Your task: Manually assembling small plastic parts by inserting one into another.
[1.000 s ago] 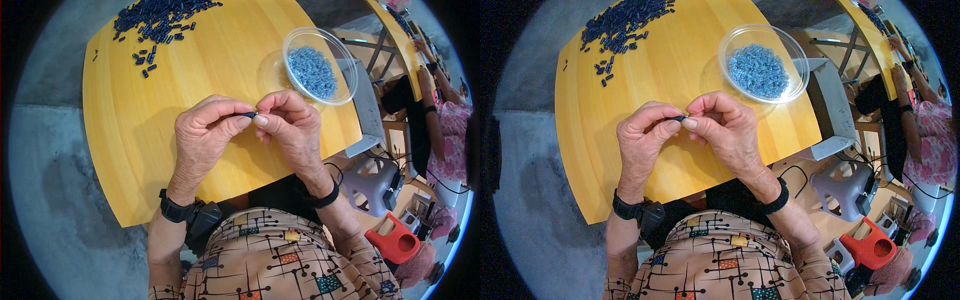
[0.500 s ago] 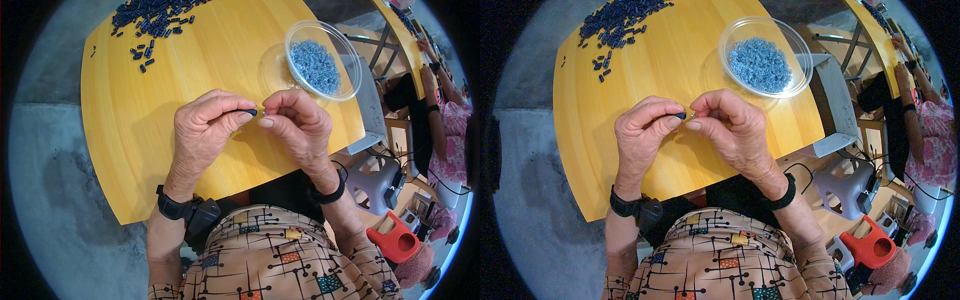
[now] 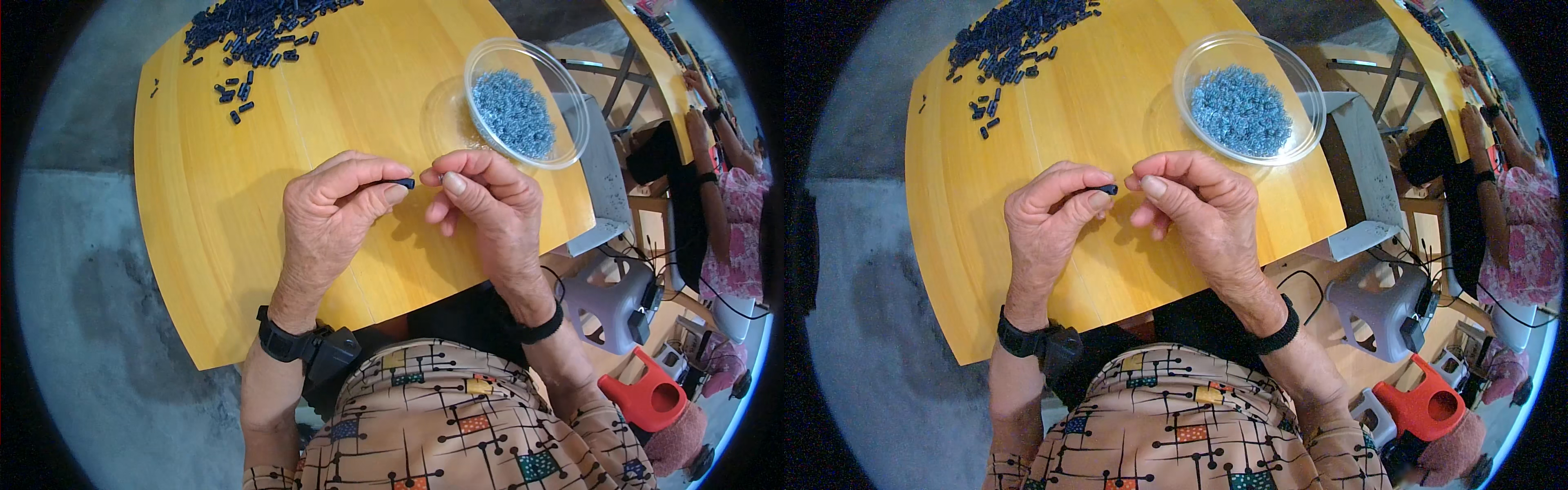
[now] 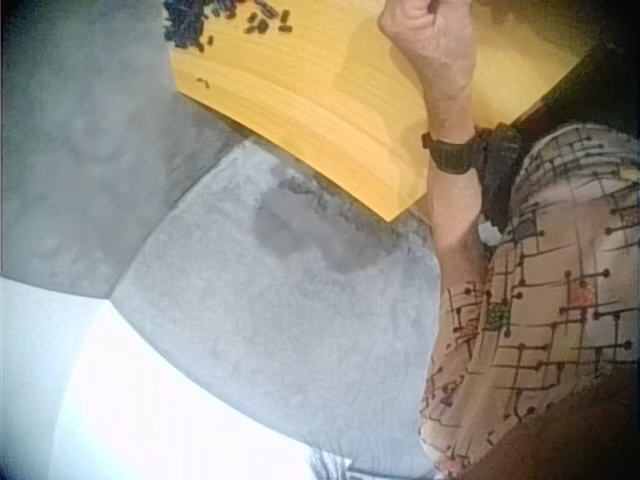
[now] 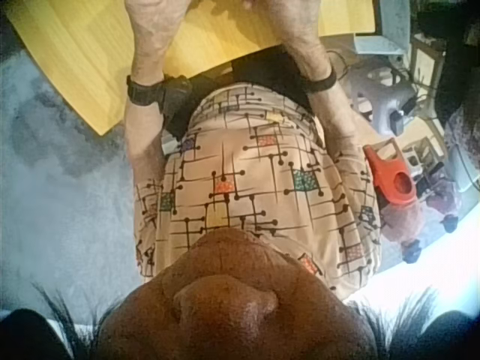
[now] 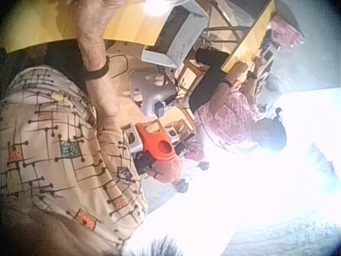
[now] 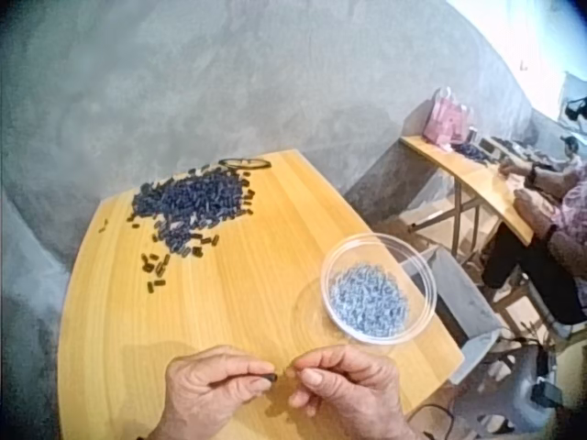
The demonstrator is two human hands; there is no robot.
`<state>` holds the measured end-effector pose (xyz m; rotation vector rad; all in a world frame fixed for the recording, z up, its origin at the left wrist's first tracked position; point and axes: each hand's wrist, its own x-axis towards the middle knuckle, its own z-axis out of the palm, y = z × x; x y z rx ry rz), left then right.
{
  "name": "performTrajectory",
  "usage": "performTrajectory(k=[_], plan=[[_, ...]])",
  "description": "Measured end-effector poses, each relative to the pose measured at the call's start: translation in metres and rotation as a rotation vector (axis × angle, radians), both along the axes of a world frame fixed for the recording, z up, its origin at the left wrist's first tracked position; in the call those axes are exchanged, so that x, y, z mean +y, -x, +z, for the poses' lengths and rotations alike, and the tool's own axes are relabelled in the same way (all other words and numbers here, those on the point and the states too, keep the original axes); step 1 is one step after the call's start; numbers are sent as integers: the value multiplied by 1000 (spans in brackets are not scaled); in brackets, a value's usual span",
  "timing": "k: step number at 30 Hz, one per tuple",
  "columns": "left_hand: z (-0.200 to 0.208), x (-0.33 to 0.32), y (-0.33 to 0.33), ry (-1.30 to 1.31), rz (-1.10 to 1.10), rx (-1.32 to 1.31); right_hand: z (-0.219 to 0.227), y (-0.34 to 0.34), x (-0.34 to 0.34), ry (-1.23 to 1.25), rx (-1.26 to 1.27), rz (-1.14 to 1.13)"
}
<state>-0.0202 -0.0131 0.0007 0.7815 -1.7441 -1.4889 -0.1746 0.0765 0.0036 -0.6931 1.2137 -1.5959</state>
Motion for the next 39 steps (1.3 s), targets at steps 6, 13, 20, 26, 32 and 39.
performTrajectory(k=[6, 13, 20, 26, 32, 39], plan=[[2, 1, 0, 3, 35, -4, 2, -5, 1, -32, -191, -27], [-2, 0, 1, 91, 38, 27, 0, -13, -3, -26, -222, -23], [-2, 0, 1, 135, 52, 29, -1, -14, -4, -43, -173, -19], [1, -1, 1, 267, 58, 8, -2, -14, -5, -51, -139, -19], [2, -1, -1, 339, 46, -30, -4, -15, -4, -46, -98, -29], [-3, -3, 0, 418, 59, 21, -5, -16, -3, -8, -103, -28]])
